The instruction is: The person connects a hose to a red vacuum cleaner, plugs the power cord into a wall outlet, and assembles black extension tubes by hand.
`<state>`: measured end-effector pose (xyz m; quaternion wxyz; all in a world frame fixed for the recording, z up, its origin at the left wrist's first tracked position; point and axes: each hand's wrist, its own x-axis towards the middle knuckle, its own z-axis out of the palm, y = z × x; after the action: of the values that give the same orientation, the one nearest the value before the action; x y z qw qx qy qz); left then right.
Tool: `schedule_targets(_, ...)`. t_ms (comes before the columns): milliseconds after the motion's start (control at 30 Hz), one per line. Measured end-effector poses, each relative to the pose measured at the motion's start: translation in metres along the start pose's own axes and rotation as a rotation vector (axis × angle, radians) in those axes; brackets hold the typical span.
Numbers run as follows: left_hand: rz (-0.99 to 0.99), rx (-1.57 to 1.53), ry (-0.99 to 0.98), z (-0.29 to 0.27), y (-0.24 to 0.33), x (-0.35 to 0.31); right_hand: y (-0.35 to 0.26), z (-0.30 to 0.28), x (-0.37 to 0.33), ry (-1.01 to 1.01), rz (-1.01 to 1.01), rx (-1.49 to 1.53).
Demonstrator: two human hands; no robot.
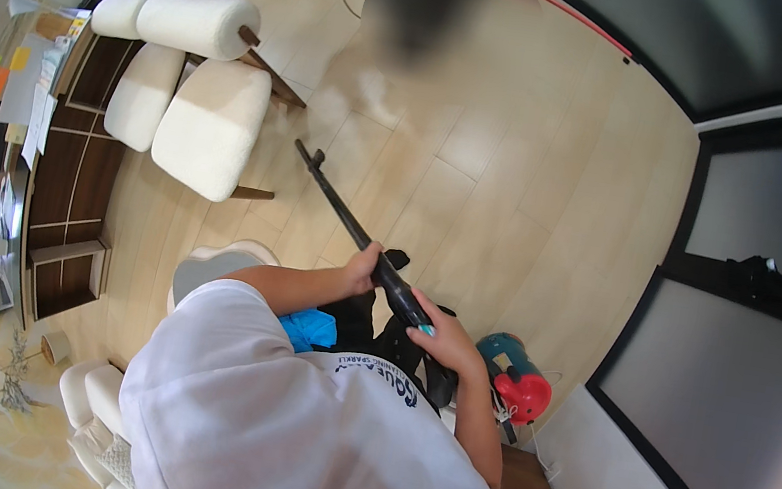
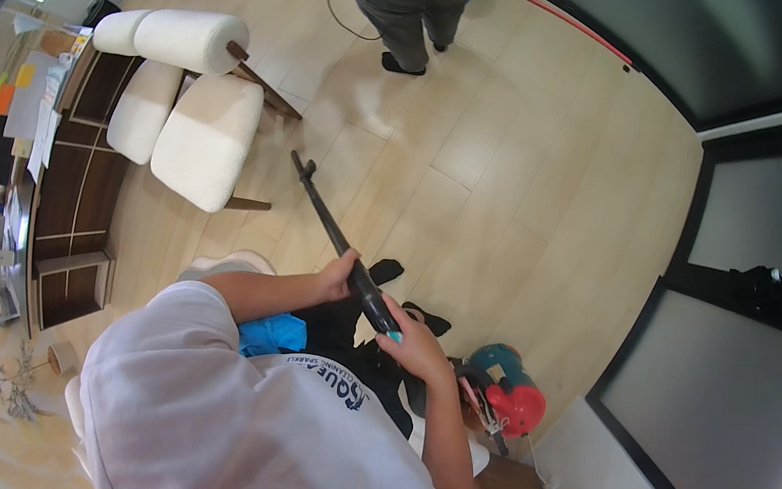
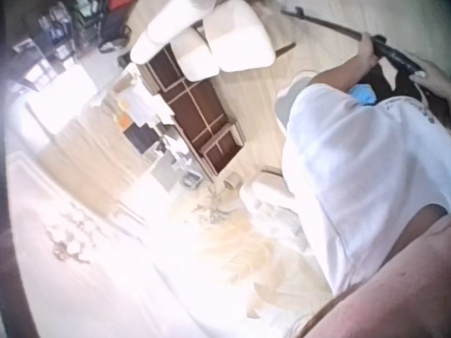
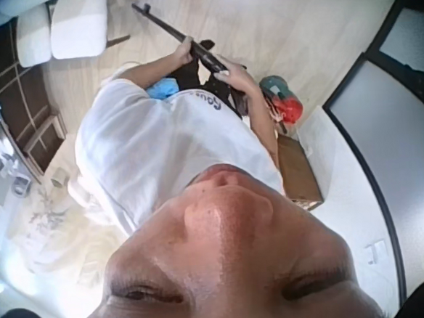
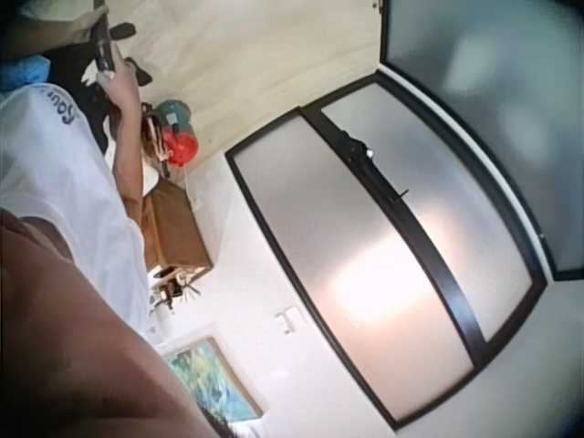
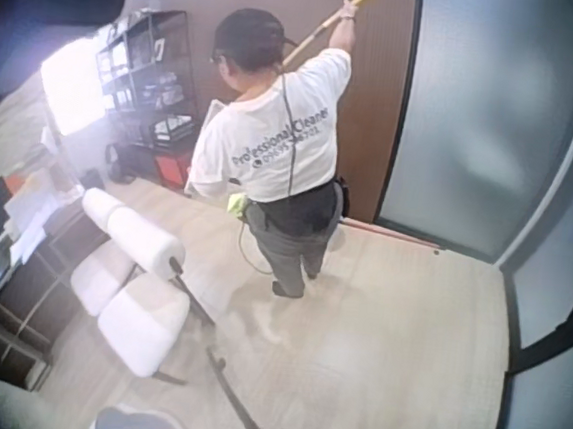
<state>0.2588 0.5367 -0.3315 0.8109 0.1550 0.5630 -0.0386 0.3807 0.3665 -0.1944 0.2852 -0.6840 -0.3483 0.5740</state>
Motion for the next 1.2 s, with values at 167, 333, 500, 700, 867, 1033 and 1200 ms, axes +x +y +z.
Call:
schedule_targets(167,0.057,0.082,0.029,-0.035,0.029,0.007,-0.02,0.041,0.025,0.048,0.028,-0.058)
schedule_targets(333,0.1,0.016,0.068,-0.023,0.015,-0.015,-0.051,0.041,0.003,-0.004,0.066,0.023)
schedule_targets(500,0.031,0.059,0.034,-0.038,-0.002,-0.016,-0.032,0.052,-0.008,0.02,0.095,0.112)
schedule_targets(700,-0.112,0.27,-0.154,0.033,-0.106,-0.012,0.027,0.083,-0.126,0.43,0.015,-0.005)
schedule_targets(867,-0.3,0.676,-0.472,0.12,-0.218,-0.043,0.052,0.138,-0.228,0.766,0.299,0.387)
schedule_targets(1033,-0.313,0.679,-0.404,0.144,-0.315,-0.037,0.054,0.166,-0.251,0.972,0.406,0.31)
schedule_targets(1200,-0.251,0.402,-0.343,0.103,-0.325,-0.062,0.076,0.164,-0.299,0.688,0.259,0.312)
